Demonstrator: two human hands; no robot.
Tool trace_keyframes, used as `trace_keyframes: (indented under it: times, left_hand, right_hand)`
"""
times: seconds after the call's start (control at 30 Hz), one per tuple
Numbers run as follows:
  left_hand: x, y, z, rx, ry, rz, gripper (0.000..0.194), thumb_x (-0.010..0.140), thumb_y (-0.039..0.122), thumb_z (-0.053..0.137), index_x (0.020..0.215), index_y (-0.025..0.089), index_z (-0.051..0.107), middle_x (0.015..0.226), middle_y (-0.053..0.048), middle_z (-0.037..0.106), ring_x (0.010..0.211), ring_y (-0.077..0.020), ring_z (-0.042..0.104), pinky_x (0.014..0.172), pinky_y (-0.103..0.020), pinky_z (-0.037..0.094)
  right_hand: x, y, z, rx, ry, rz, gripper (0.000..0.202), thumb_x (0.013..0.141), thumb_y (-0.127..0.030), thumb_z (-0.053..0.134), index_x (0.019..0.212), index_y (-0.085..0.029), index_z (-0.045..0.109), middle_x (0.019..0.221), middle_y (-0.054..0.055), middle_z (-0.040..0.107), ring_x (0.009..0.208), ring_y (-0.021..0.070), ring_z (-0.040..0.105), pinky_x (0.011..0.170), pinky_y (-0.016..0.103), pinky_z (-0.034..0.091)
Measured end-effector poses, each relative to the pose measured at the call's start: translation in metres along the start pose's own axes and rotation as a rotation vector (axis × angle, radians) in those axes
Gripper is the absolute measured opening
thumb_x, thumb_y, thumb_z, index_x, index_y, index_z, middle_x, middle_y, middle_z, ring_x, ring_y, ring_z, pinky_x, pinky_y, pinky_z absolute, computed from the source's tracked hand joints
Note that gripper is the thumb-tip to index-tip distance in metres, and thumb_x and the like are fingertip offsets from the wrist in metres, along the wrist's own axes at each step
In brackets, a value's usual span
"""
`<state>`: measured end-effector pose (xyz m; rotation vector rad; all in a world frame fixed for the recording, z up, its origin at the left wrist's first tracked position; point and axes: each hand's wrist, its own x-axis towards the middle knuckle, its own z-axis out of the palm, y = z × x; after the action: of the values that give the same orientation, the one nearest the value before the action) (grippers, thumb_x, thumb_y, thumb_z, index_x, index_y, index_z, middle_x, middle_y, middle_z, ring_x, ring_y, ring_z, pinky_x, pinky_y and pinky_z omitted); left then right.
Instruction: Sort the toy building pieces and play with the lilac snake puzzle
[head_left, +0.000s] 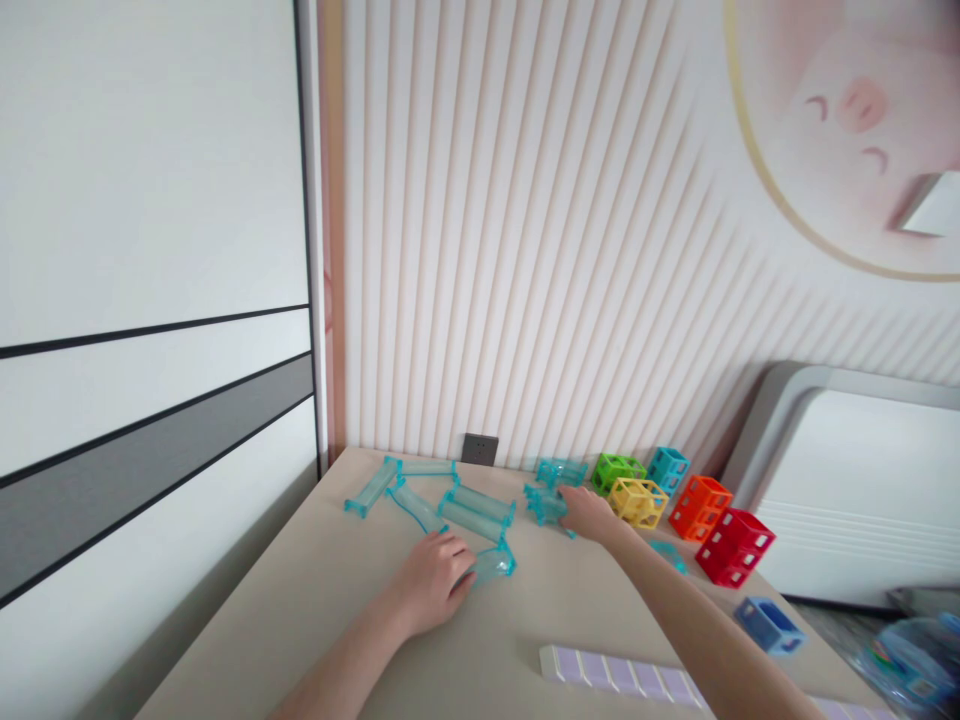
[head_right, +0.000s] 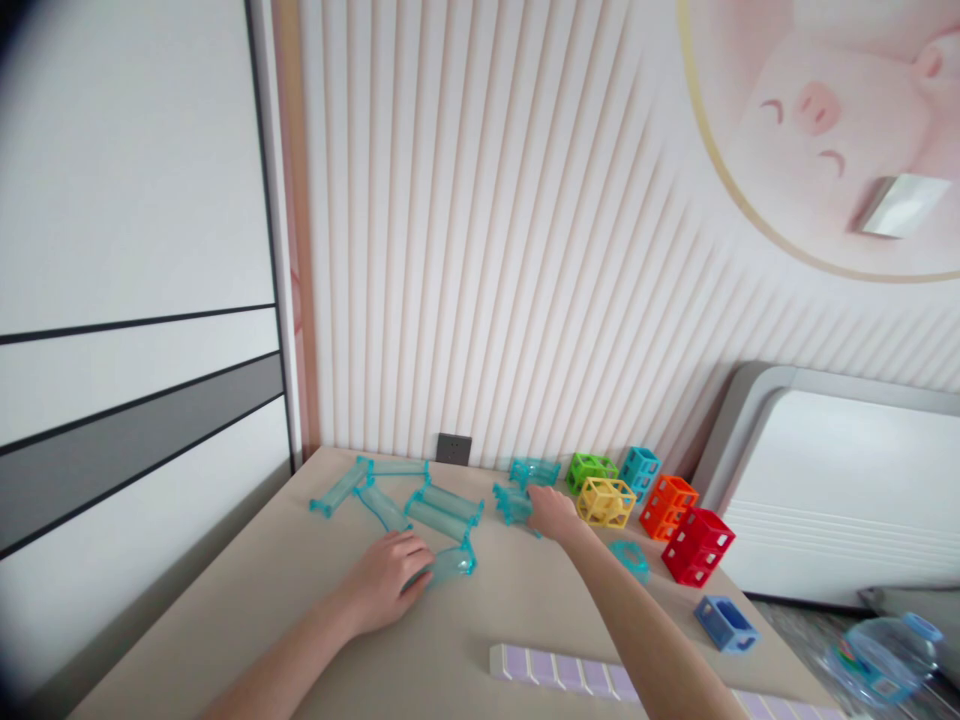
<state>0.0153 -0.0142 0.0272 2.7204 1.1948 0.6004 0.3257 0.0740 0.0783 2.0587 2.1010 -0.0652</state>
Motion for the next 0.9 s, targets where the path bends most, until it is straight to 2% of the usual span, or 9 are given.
trace_keyframes:
  times: [0.2, 0.33, 0.47, 0.57, 0.7, 0.9]
  left_hand:
    - [0.000, 0.000, 0.000, 0.008, -0.010, -0.002, 0.016, 0.095, 0.022, 0.052, 0.096, 0.020, 0.069, 0.099, -0.007, 0.072, 0.098, -0.0245, 0.065, 0.100, -0.042, 0.046]
    - [0.000, 0.002, -0.003, 0.027, -0.035, -0.005, 0.016, 0.095, 0.023, 0.052, 0.098, 0.020, 0.068, 0.101, -0.006, 0.072, 0.100, -0.0244, 0.065, 0.101, -0.042, 0.046]
    - [0.000, 0.002, -0.003, 0.037, -0.046, -0.011, 0.014, 0.095, 0.024, 0.053, 0.098, 0.021, 0.066, 0.102, -0.005, 0.071, 0.099, -0.0240, 0.065, 0.099, -0.042, 0.047]
    - [0.000, 0.002, -0.004, 0.042, -0.042, -0.014, 0.013, 0.095, 0.024, 0.053, 0.099, 0.021, 0.066, 0.102, -0.005, 0.070, 0.099, -0.0240, 0.065, 0.094, -0.040, 0.049]
    - [0.000, 0.003, -0.005, 0.038, -0.053, -0.014, 0.012, 0.094, 0.025, 0.054, 0.100, 0.022, 0.065, 0.103, -0.005, 0.070, 0.100, -0.0239, 0.063, 0.091, -0.038, 0.050]
    - [0.000, 0.003, -0.004, 0.043, -0.047, -0.001, 0.013, 0.095, 0.025, 0.053, 0.100, 0.022, 0.065, 0.104, -0.005, 0.070, 0.099, -0.0234, 0.064, 0.091, -0.038, 0.050]
  right_hand:
    - [0.000, -0.034, -0.025, -0.008, 0.062, 0.006, 0.034, 0.098, -0.034, 0.063, 0.127, -0.018, 0.060, 0.128, 0.009, 0.063, 0.107, 0.0238, 0.066, 0.090, 0.045, 0.057]
    - [0.006, -0.081, -0.038, 0.023, 0.073, -0.074, 0.035, 0.097, -0.035, 0.063, 0.127, -0.018, 0.060, 0.128, 0.009, 0.063, 0.107, 0.0242, 0.065, 0.090, 0.046, 0.056]
    - [0.013, -0.136, -0.039, 0.077, 0.042, -0.185, 0.033, 0.098, -0.035, 0.063, 0.127, -0.018, 0.060, 0.128, 0.009, 0.063, 0.107, 0.0238, 0.066, 0.090, 0.045, 0.057]
    - [0.019, -0.164, -0.040, 0.128, 0.032, -0.267, 0.033, 0.097, -0.035, 0.063, 0.126, -0.018, 0.061, 0.127, 0.009, 0.063, 0.107, 0.0237, 0.066, 0.090, 0.045, 0.057]
    - [0.033, -0.180, -0.041, 0.169, 0.063, -0.286, 0.032, 0.098, -0.035, 0.063, 0.125, -0.018, 0.061, 0.126, 0.009, 0.064, 0.106, 0.0234, 0.066, 0.089, 0.044, 0.057]
    - [0.050, -0.183, -0.036, 0.192, 0.159, -0.284, 0.035, 0.097, -0.036, 0.063, 0.127, -0.017, 0.060, 0.126, 0.009, 0.064, 0.107, 0.0240, 0.066, 0.090, 0.045, 0.057]
